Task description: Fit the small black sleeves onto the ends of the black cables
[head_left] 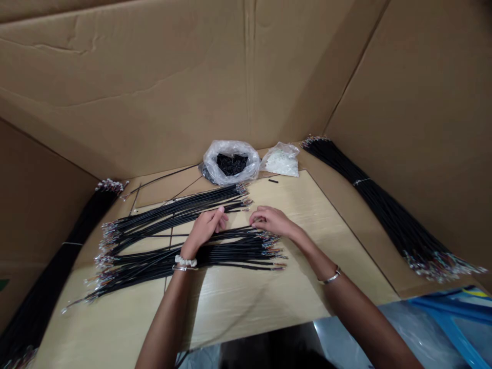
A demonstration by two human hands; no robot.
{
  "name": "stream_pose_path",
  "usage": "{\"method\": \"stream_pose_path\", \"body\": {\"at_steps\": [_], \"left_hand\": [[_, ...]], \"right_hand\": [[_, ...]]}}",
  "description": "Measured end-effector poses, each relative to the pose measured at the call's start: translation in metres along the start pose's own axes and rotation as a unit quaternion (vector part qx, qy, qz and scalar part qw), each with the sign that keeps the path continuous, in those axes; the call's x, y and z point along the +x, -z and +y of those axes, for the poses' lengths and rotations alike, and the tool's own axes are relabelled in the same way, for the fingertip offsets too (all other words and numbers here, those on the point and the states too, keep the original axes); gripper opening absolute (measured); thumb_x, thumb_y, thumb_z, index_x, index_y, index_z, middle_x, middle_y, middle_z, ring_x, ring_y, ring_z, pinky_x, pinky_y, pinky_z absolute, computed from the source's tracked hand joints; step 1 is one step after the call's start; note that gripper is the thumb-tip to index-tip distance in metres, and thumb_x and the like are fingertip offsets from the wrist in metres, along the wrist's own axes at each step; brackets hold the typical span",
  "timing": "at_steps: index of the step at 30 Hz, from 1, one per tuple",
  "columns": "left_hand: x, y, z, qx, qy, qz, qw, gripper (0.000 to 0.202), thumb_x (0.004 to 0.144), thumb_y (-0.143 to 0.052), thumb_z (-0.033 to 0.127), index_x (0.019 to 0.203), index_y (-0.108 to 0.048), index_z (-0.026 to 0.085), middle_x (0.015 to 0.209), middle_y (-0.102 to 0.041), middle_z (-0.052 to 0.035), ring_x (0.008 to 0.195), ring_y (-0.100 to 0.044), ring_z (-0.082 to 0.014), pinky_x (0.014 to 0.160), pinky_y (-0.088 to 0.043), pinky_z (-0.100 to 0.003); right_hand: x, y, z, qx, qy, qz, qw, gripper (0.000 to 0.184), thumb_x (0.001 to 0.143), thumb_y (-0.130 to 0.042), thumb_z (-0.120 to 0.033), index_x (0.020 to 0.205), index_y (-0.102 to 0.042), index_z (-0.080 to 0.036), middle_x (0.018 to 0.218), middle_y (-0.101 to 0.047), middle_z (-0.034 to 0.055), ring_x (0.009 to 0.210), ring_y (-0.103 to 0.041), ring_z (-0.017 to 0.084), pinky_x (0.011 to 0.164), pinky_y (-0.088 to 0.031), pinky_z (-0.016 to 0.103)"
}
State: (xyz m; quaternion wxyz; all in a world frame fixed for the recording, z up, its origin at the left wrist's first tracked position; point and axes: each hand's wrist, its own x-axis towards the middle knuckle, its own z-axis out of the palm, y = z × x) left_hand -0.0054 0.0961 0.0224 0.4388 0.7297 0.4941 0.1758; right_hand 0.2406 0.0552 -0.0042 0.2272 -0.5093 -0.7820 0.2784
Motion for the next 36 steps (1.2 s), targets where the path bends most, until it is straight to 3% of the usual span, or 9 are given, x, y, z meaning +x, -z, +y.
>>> {"method": "stream_pose_path", "body": {"at_steps": [4, 8, 10, 14, 18, 22, 27, 32, 36], "left_hand": [[-0.003, -0.004, 0.0, 0.05, 0.012, -0.01, 0.999, 0.057, 0.087, -0.035, 0.06, 0.091, -0.062, 0.01, 0.068, -0.059, -0.0014, 0.048, -0.043, -0.0015, 0.05, -0.032, -0.013], [0.001, -0.018, 0.0, 0.169, -0.043, 0.095, 0.98, 0.027, 0.087, -0.049, 0.039, 0.099, -0.063, 0.018, 0.088, -0.061, 0.0002, 0.072, -0.051, -0.0018, 0.061, -0.033, -0.012], [0.005, -0.026, 0.001, 0.217, -0.087, 0.125, 0.964, 0.024, 0.087, -0.05, 0.032, 0.104, -0.063, 0.021, 0.094, -0.058, -0.0006, 0.08, -0.051, -0.0029, 0.064, -0.033, -0.013], [0.013, -0.038, 0.003, 0.279, -0.127, 0.157, 0.939, 0.026, 0.089, -0.048, 0.033, 0.108, -0.063, 0.022, 0.1, -0.053, -0.0032, 0.087, -0.049, -0.0054, 0.067, -0.035, -0.015], [0.017, -0.042, 0.003, 0.294, -0.133, 0.174, 0.93, 0.025, 0.089, -0.048, 0.034, 0.102, -0.064, 0.02, 0.098, -0.051, -0.005, 0.092, -0.046, -0.0081, 0.079, -0.038, -0.018], [0.016, -0.043, 0.001, 0.31, -0.15, 0.196, 0.918, 0.022, 0.088, -0.049, 0.032, 0.092, -0.065, 0.017, 0.097, -0.052, -0.0072, 0.094, -0.042, -0.012, 0.085, -0.036, -0.024], [0.015, -0.046, 0.002, 0.307, -0.162, 0.181, 0.92, 0.026, 0.092, -0.04, 0.027, 0.1, -0.06, 0.013, 0.1, -0.056, -0.0063, 0.093, -0.044, -0.0114, 0.085, -0.033, -0.024], [0.009, -0.049, 0.008, 0.338, -0.207, 0.159, 0.904, 0.036, 0.096, -0.027, 0.031, 0.113, -0.057, 0.02, 0.102, -0.053, -0.0046, 0.097, -0.043, -0.0097, 0.089, -0.032, -0.023], [0.004, -0.051, 0.01, 0.364, -0.215, 0.164, 0.892, 0.044, 0.096, -0.024, 0.042, 0.106, -0.061, 0.02, 0.095, -0.052, -0.0045, 0.09, -0.04, -0.009, 0.083, -0.029, -0.023]], "right_hand": [[-0.001, -0.002, -0.001, 0.017, -0.003, -0.016, 1.0, 0.011, 0.083, -0.062, -0.022, 0.087, -0.072, -0.02, 0.08, -0.058, 0.0035, 0.077, -0.053, 0.014, 0.068, -0.035, 0.024], [0.0, -0.001, 0.002, 0.146, -0.015, 0.025, 0.989, 0.016, 0.084, -0.055, -0.022, 0.089, -0.069, -0.016, 0.09, -0.063, 0.0058, 0.081, -0.055, 0.015, 0.071, -0.039, 0.025], [0.0, 0.0, 0.005, 0.252, -0.04, 0.054, 0.965, 0.021, 0.083, -0.048, -0.018, 0.096, -0.065, -0.015, 0.097, -0.063, 0.0069, 0.085, -0.055, 0.015, 0.071, -0.04, 0.024], [0.0, 0.002, 0.014, 0.437, -0.124, 0.048, 0.89, 0.035, 0.075, -0.041, -0.01, 0.105, -0.059, -0.013, 0.086, -0.06, 0.0055, 0.066, -0.051, 0.01, 0.054, -0.036, 0.02], [0.003, 0.003, 0.017, 0.511, -0.147, 0.066, 0.844, 0.033, 0.07, -0.048, -0.005, 0.101, -0.057, -0.011, 0.089, -0.063, 0.0074, 0.066, -0.055, 0.009, 0.056, -0.041, 0.019], [0.005, 0.003, 0.015, 0.515, -0.137, 0.078, 0.843, 0.033, 0.074, -0.056, -0.008, 0.107, -0.055, -0.012, 0.1, -0.065, 0.0118, 0.071, -0.062, 0.013, 0.059, -0.047, 0.023], [0.006, -0.002, 0.012, 0.51, -0.12, 0.077, 0.848, 0.026, 0.076, -0.059, -0.013, 0.102, -0.053, -0.012, 0.095, -0.066, 0.0113, 0.067, -0.062, 0.013, 0.057, -0.046, 0.023], [0.009, -0.007, 0.011, 0.484, -0.134, 0.063, 0.863, 0.016, 0.076, -0.048, -0.012, 0.088, -0.057, -0.01, 0.075, -0.062, 0.0042, 0.052, -0.048, 0.006, 0.046, -0.031, 0.018], [0.007, -0.004, 0.003, 0.435, -0.136, 0.048, 0.889, 0.021, 0.082, -0.042, -0.021, 0.084, -0.059, -0.01, 0.058, -0.045, -0.0028, 0.045, -0.03, 0.006, 0.043, -0.017, 0.02]]}}
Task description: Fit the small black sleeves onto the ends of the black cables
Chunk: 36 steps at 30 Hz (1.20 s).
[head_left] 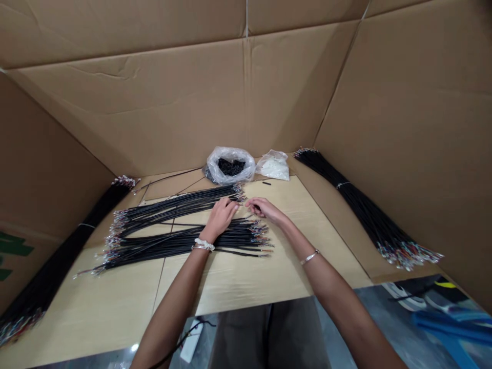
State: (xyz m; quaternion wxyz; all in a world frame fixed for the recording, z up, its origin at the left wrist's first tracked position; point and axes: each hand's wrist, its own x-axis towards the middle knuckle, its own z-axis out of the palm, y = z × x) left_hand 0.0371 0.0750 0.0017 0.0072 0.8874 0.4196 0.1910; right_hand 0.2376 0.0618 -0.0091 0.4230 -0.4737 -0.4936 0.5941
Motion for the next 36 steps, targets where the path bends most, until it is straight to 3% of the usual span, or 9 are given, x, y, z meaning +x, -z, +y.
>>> {"method": "stream_pose_path", "body": {"at_steps": [2, 5, 7, 10, 16, 23, 30, 36], "left_hand": [[-0.001, 0.0, 0.001, -0.002, -0.01, 0.009, 1.0, 0.045, 0.096, -0.024, 0.042, 0.1, -0.062, 0.018, 0.094, -0.052, -0.0044, 0.088, -0.039, -0.0086, 0.081, -0.028, -0.023], [-0.003, -0.001, 0.002, -0.015, -0.035, 0.025, 0.999, 0.043, 0.096, -0.027, 0.039, 0.091, -0.062, 0.014, 0.091, -0.052, -0.0047, 0.085, -0.038, -0.0077, 0.079, -0.028, -0.022], [-0.003, -0.001, 0.002, -0.025, -0.05, 0.029, 0.998, 0.042, 0.096, -0.028, 0.037, 0.088, -0.061, 0.013, 0.09, -0.052, -0.0044, 0.085, -0.039, -0.0072, 0.079, -0.029, -0.022], [-0.003, -0.003, 0.003, -0.039, -0.064, 0.024, 0.997, 0.042, 0.096, -0.027, 0.036, 0.088, -0.061, 0.013, 0.09, -0.052, -0.004, 0.085, -0.041, -0.0061, 0.08, -0.031, -0.021], [-0.003, 0.001, 0.01, -0.012, -0.08, 0.038, 0.996, 0.039, 0.096, -0.029, 0.039, 0.101, -0.061, 0.017, 0.091, -0.054, -0.0033, 0.083, -0.045, -0.0053, 0.077, -0.032, -0.019], [-0.006, 0.004, 0.012, -0.012, -0.081, 0.055, 0.995, 0.039, 0.096, -0.03, 0.035, 0.094, -0.066, 0.02, 0.082, -0.053, -0.0022, 0.072, -0.042, -0.0025, 0.064, -0.024, -0.018], [-0.005, -0.003, 0.01, -0.13, -0.076, 0.041, 0.988, 0.036, 0.094, -0.036, 0.036, 0.093, -0.067, 0.017, 0.084, -0.054, -0.0023, 0.075, -0.045, -0.0008, 0.072, -0.032, -0.013], [-0.003, -0.002, 0.009, -0.215, -0.05, 0.025, 0.975, 0.036, 0.092, -0.041, 0.041, 0.091, -0.069, 0.017, 0.081, -0.054, -0.0023, 0.073, -0.045, -0.0003, 0.071, -0.032, -0.013]], "right_hand": [[-0.004, -0.004, -0.004, -0.046, 0.038, 0.002, 0.998, 0.027, 0.085, -0.045, -0.033, 0.081, -0.059, -0.01, 0.059, -0.041, -0.0032, 0.048, -0.031, 0.006, 0.047, -0.021, 0.021], [-0.01, -0.01, -0.008, -0.105, 0.129, -0.021, 0.986, 0.035, 0.082, -0.054, -0.045, 0.081, -0.059, -0.01, 0.075, -0.054, 0.0016, 0.068, -0.046, 0.01, 0.065, -0.035, 0.022], [-0.011, -0.012, -0.007, -0.143, 0.164, -0.045, 0.975, 0.038, 0.081, -0.054, -0.048, 0.082, -0.059, -0.01, 0.082, -0.056, 0.0034, 0.078, -0.048, 0.012, 0.075, -0.035, 0.024], [-0.009, -0.012, -0.003, -0.177, 0.184, -0.056, 0.965, 0.039, 0.084, -0.05, -0.049, 0.078, -0.056, -0.011, 0.075, -0.05, 0.0016, 0.074, -0.044, 0.012, 0.073, -0.033, 0.025], [-0.001, -0.01, 0.006, -0.131, 0.176, -0.069, 0.973, 0.042, 0.081, -0.051, -0.054, 0.073, -0.051, -0.013, 0.073, -0.048, 0.0021, 0.072, -0.044, 0.013, 0.072, -0.034, 0.026], [-0.005, -0.011, 0.0, -0.126, 0.183, -0.098, 0.97, 0.042, 0.083, -0.046, -0.052, 0.067, -0.049, -0.013, 0.07, -0.049, 0.0024, 0.072, -0.045, 0.014, 0.074, -0.033, 0.028], [-0.005, -0.012, 0.002, -0.155, 0.189, -0.102, 0.964, 0.05, 0.083, -0.043, -0.062, 0.065, -0.043, -0.015, 0.065, -0.04, -0.0004, 0.063, -0.036, 0.011, 0.064, -0.029, 0.026], [-0.005, -0.012, 0.0, -0.168, 0.186, -0.097, 0.963, 0.055, 0.081, -0.042, -0.067, 0.066, -0.044, -0.015, 0.066, -0.041, 0.0003, 0.064, -0.036, 0.012, 0.064, -0.028, 0.026]]}}
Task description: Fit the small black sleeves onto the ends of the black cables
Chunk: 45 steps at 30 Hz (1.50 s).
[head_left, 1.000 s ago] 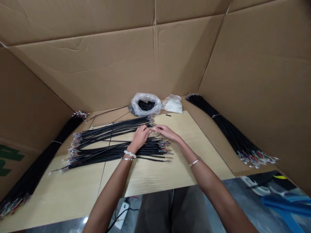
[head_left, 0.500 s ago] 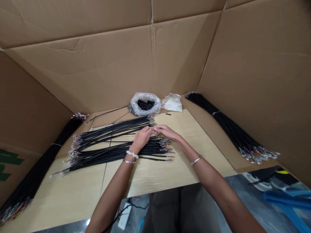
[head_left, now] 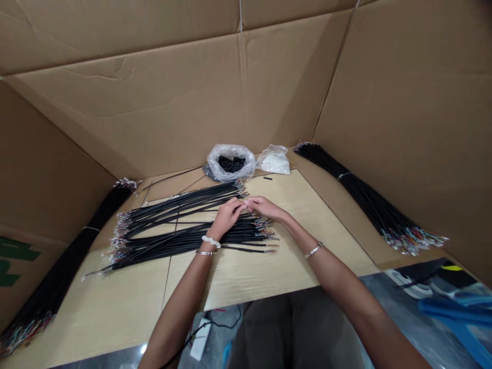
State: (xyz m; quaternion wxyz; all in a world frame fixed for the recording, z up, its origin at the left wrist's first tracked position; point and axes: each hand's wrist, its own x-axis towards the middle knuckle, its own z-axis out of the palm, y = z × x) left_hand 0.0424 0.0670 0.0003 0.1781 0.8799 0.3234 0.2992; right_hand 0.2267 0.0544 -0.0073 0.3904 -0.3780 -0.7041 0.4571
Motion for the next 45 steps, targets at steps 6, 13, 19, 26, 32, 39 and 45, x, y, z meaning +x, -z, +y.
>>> {"method": "stream_pose_path", "body": {"at_steps": [6, 13, 19, 26, 32, 39, 45], "left_hand": [[0.001, 0.001, 0.0, -0.004, -0.007, 0.004, 1.0, 0.036, 0.092, -0.041, 0.039, 0.089, -0.07, 0.018, 0.08, -0.054, -0.0026, 0.075, -0.045, -0.0005, 0.072, -0.032, -0.013], [0.0, -0.001, -0.002, -0.014, 0.002, 0.027, 1.0, 0.033, 0.091, -0.045, 0.039, 0.093, -0.069, 0.016, 0.085, -0.058, -0.0026, 0.077, -0.048, -0.0006, 0.072, -0.034, -0.012], [0.001, 0.0, -0.002, -0.028, 0.002, 0.04, 0.999, 0.036, 0.09, -0.045, 0.041, 0.089, -0.07, 0.015, 0.082, -0.059, -0.0035, 0.074, -0.048, -0.0013, 0.071, -0.035, -0.013], [0.002, 0.0, -0.001, -0.032, 0.013, 0.071, 0.997, 0.038, 0.089, -0.046, 0.042, 0.084, -0.068, 0.011, 0.077, -0.058, -0.0039, 0.071, -0.047, -0.0015, 0.067, -0.034, -0.013], [0.001, 0.001, -0.001, -0.046, 0.023, 0.061, 0.997, 0.034, 0.09, -0.047, 0.04, 0.094, -0.07, 0.016, 0.084, -0.06, -0.0032, 0.075, -0.049, -0.0009, 0.069, -0.035, -0.012], [0.001, 0.0, -0.003, -0.067, 0.027, 0.105, 0.992, 0.032, 0.089, -0.049, 0.039, 0.088, -0.069, 0.013, 0.083, -0.061, -0.0037, 0.074, -0.051, -0.0012, 0.071, -0.039, -0.013], [0.002, 0.001, 0.0, -0.076, 0.034, 0.132, 0.988, 0.032, 0.088, -0.05, 0.038, 0.085, -0.068, 0.012, 0.08, -0.061, -0.0037, 0.071, -0.049, -0.0013, 0.071, -0.041, -0.013]], "right_hand": [[-0.001, -0.001, -0.002, 0.029, -0.046, -0.016, 0.998, 0.054, 0.081, -0.041, -0.065, 0.062, -0.047, -0.014, 0.064, -0.043, 0.0014, 0.063, -0.037, 0.012, 0.063, -0.027, 0.027], [-0.001, -0.002, -0.005, 0.035, -0.005, 0.004, 0.999, 0.051, 0.079, -0.045, -0.065, 0.064, -0.039, -0.016, 0.064, -0.035, -0.0015, 0.061, -0.031, 0.01, 0.059, -0.026, 0.025], [0.0, -0.003, -0.008, 0.121, -0.116, 0.014, 0.986, 0.036, 0.082, -0.045, -0.048, 0.069, -0.046, -0.014, 0.059, -0.033, -0.0031, 0.049, -0.024, 0.007, 0.047, -0.016, 0.023], [-0.005, 0.004, -0.02, 0.23, -0.222, 0.102, 0.942, 0.03, 0.068, -0.041, -0.002, 0.094, -0.054, -0.01, 0.067, -0.056, 0.0016, 0.048, -0.039, 0.006, 0.044, -0.025, 0.019], [-0.004, 0.003, -0.019, 0.23, -0.182, 0.077, 0.953, 0.027, 0.079, -0.048, -0.008, 0.106, -0.051, -0.008, 0.073, -0.064, 0.0058, 0.059, -0.057, 0.01, 0.054, -0.041, 0.021], [-0.005, 0.001, -0.014, 0.152, -0.079, 0.06, 0.983, 0.036, 0.076, -0.064, -0.041, 0.089, -0.044, -0.015, 0.079, -0.066, 0.0056, 0.043, -0.038, 0.004, 0.04, -0.022, 0.018], [-0.005, 0.003, -0.02, 0.071, -0.049, 0.071, 0.994, 0.034, 0.077, -0.06, -0.042, 0.088, -0.053, -0.011, 0.072, -0.062, 0.0041, 0.045, -0.032, 0.005, 0.043, -0.019, 0.019]]}}
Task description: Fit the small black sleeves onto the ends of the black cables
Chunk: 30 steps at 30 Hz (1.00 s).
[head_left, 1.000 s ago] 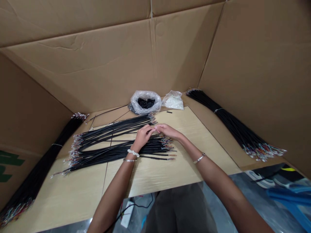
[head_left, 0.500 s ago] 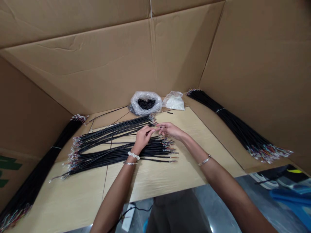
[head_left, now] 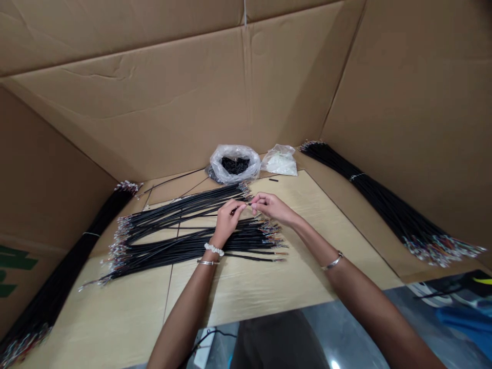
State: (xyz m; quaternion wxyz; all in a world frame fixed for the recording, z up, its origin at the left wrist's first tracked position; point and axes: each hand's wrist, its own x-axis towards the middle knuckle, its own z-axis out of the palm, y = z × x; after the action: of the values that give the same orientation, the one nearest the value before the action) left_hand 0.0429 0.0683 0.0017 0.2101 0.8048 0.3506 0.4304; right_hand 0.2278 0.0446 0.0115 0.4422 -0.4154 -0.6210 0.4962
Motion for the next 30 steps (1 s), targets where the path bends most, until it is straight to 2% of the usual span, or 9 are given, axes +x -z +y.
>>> {"method": "stream_pose_path", "body": {"at_steps": [4, 12, 20, 23, 27, 30], "left_hand": [[0.0001, 0.001, 0.0018, -0.001, -0.002, -0.008, 1.0, 0.034, 0.088, -0.05, 0.039, 0.085, -0.068, 0.011, 0.08, -0.061, -0.0042, 0.073, -0.051, -0.0023, 0.071, -0.041, -0.014], [-0.0005, 0.0011, 0.0015, -0.002, 0.001, -0.012, 1.0, 0.033, 0.088, -0.05, 0.039, 0.085, -0.068, 0.011, 0.081, -0.061, -0.004, 0.074, -0.051, -0.0017, 0.071, -0.041, -0.013], [-0.0012, 0.0017, -0.0004, 0.008, -0.024, -0.016, 1.0, 0.034, 0.089, -0.048, 0.039, 0.086, -0.067, 0.011, 0.082, -0.061, -0.0049, 0.075, -0.051, -0.0023, 0.072, -0.042, -0.014], [-0.0011, 0.0017, 0.0001, 0.01, -0.019, -0.025, 0.999, 0.033, 0.089, -0.049, 0.038, 0.086, -0.068, 0.011, 0.08, -0.06, -0.0043, 0.074, -0.051, -0.0018, 0.07, -0.04, -0.013], [-0.001, 0.0012, 0.0004, 0.013, -0.01, -0.045, 0.999, 0.034, 0.089, -0.048, 0.039, 0.088, -0.068, 0.011, 0.077, -0.058, -0.0037, 0.071, -0.049, -0.0013, 0.067, -0.037, -0.012], [-0.0009, 0.0011, 0.0001, 0.01, -0.007, -0.056, 0.998, 0.035, 0.089, -0.047, 0.039, 0.087, -0.068, 0.011, 0.077, -0.058, -0.0037, 0.071, -0.048, -0.0013, 0.068, -0.036, -0.012]], "right_hand": [[0.0005, -0.0027, -0.0012, -0.001, 0.006, -0.003, 1.0, 0.035, 0.076, -0.06, -0.043, 0.089, -0.053, -0.012, 0.074, -0.062, 0.0045, 0.049, -0.036, 0.006, 0.046, -0.021, 0.02], [0.0009, -0.0054, 0.0042, 0.037, -0.01, -0.012, 0.999, 0.038, 0.077, -0.06, -0.048, 0.09, -0.049, -0.014, 0.076, -0.062, 0.0026, 0.044, -0.028, 0.004, 0.042, -0.02, 0.019], [0.0003, -0.0058, 0.0037, 0.046, -0.016, -0.014, 0.999, 0.042, 0.076, -0.062, -0.052, 0.09, -0.047, -0.015, 0.075, -0.061, 0.0023, 0.044, -0.029, 0.004, 0.043, -0.02, 0.019], [-0.0004, -0.0056, 0.002, 0.014, 0.008, -0.006, 1.0, 0.036, 0.079, -0.058, -0.047, 0.09, -0.049, -0.014, 0.076, -0.061, 0.0029, 0.048, -0.033, 0.006, 0.046, -0.024, 0.02], [-0.0012, -0.0039, -0.0008, -0.064, 0.075, 0.015, 0.995, 0.025, 0.082, -0.056, -0.037, 0.088, -0.055, -0.013, 0.077, -0.06, 0.0041, 0.064, -0.047, 0.012, 0.058, -0.034, 0.023], [-0.0012, -0.0022, -0.0013, -0.102, 0.095, 0.017, 0.99, 0.022, 0.083, -0.055, -0.035, 0.089, -0.058, -0.013, 0.077, -0.06, 0.0039, 0.068, -0.049, 0.013, 0.063, -0.036, 0.025]]}}
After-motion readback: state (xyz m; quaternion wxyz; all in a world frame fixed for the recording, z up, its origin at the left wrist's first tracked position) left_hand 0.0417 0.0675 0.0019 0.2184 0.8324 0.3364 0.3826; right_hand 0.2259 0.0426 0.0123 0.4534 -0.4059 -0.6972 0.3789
